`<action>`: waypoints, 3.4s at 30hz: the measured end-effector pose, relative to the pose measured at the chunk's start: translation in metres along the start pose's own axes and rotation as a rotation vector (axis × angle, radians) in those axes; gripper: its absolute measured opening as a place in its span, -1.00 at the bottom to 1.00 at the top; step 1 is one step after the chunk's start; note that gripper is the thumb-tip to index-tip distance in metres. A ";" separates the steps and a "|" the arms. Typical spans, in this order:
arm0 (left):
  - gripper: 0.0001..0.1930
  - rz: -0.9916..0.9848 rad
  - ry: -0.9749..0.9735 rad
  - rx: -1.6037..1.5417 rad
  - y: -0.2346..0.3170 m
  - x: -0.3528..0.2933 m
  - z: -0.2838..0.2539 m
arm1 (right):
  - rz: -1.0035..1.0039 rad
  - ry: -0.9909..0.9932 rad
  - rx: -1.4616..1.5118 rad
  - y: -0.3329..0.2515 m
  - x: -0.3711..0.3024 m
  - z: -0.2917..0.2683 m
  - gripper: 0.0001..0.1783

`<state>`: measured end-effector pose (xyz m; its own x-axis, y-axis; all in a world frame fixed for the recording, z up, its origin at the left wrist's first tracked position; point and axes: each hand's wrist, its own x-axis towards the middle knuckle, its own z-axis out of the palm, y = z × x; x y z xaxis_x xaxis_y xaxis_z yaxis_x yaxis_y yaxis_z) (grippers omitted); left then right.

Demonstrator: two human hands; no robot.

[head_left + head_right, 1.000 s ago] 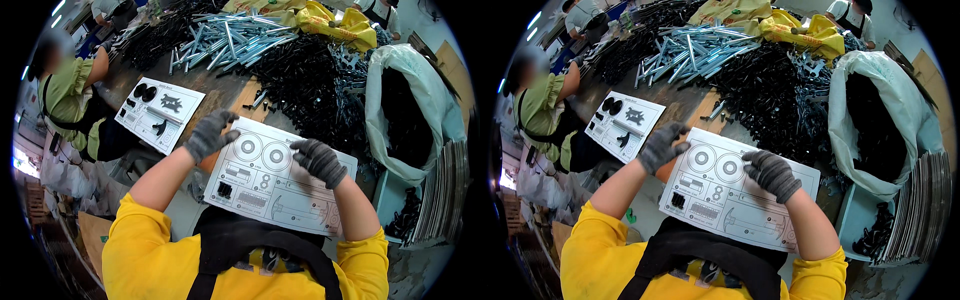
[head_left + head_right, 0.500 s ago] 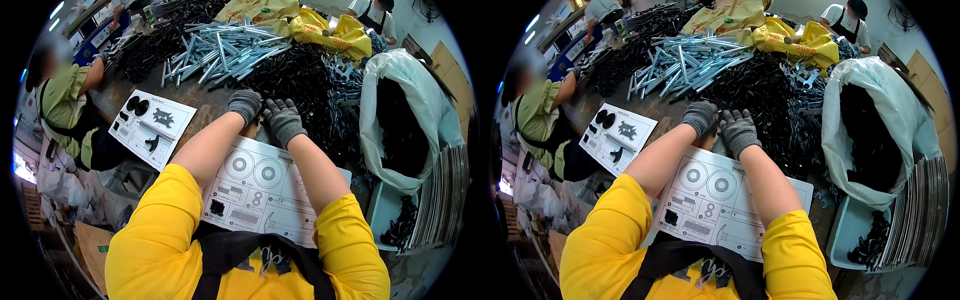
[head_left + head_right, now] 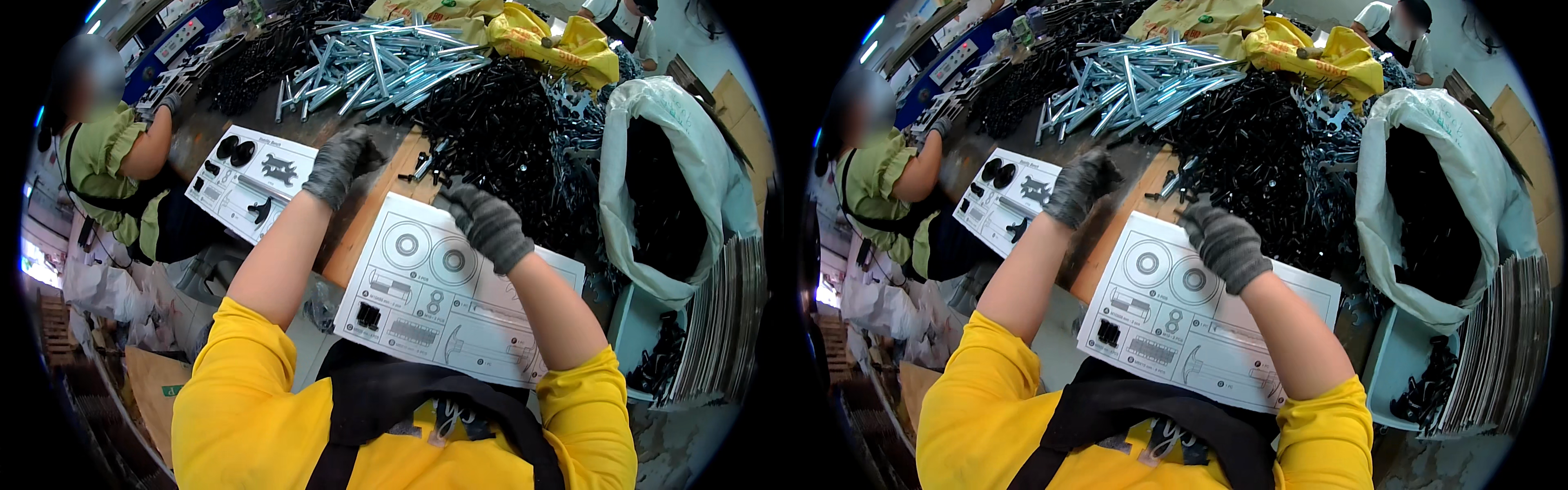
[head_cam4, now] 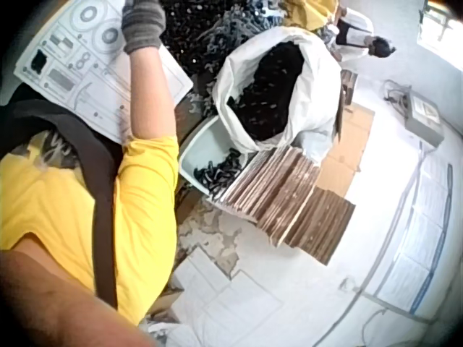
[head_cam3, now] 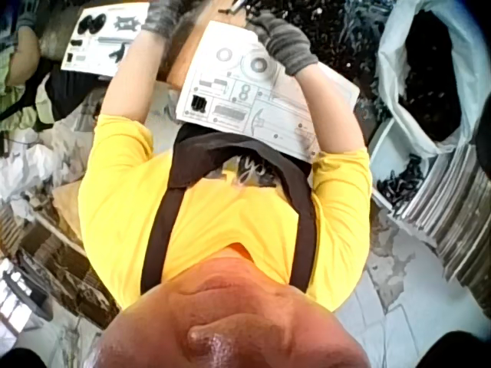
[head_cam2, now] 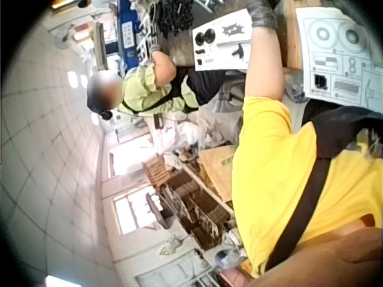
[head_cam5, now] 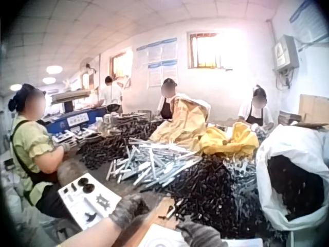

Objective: The person repeatedly picks small metal hardware pieces from a bin and places them into designated slots on a printed cardboard template. They handle multiple templates, filling each with bolts, nuts, and washers, then set the completed templates aside.

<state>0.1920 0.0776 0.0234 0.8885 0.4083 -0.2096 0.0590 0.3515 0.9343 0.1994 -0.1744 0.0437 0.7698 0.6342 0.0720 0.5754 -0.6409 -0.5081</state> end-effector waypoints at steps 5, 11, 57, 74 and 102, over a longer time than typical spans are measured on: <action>-0.79 -0.344 -0.117 0.184 0.005 -0.062 -0.034 | -0.116 -0.175 0.099 -0.022 -0.062 0.032 -0.76; -0.76 0.978 -0.726 1.280 -0.020 -0.109 -0.055 | -0.033 -0.374 -0.127 -0.052 -0.087 0.038 -0.73; -0.80 0.639 -0.605 1.629 -0.023 -0.140 -0.037 | -0.137 -0.339 -0.093 -0.045 -0.101 0.035 -0.70; -0.71 0.527 -1.005 1.467 -0.021 -0.121 -0.035 | -0.069 -0.310 0.039 -0.043 -0.071 0.043 -0.64; -0.66 0.362 -0.094 2.085 0.022 -0.013 0.051 | 1.365 -0.132 -0.682 0.213 -0.318 -0.156 -0.53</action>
<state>0.2051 0.0365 0.0614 0.9847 0.1696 -0.0409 0.1583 -0.9669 -0.2000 0.1204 -0.5799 0.0462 0.7918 -0.5767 -0.2011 -0.4876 -0.7952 0.3604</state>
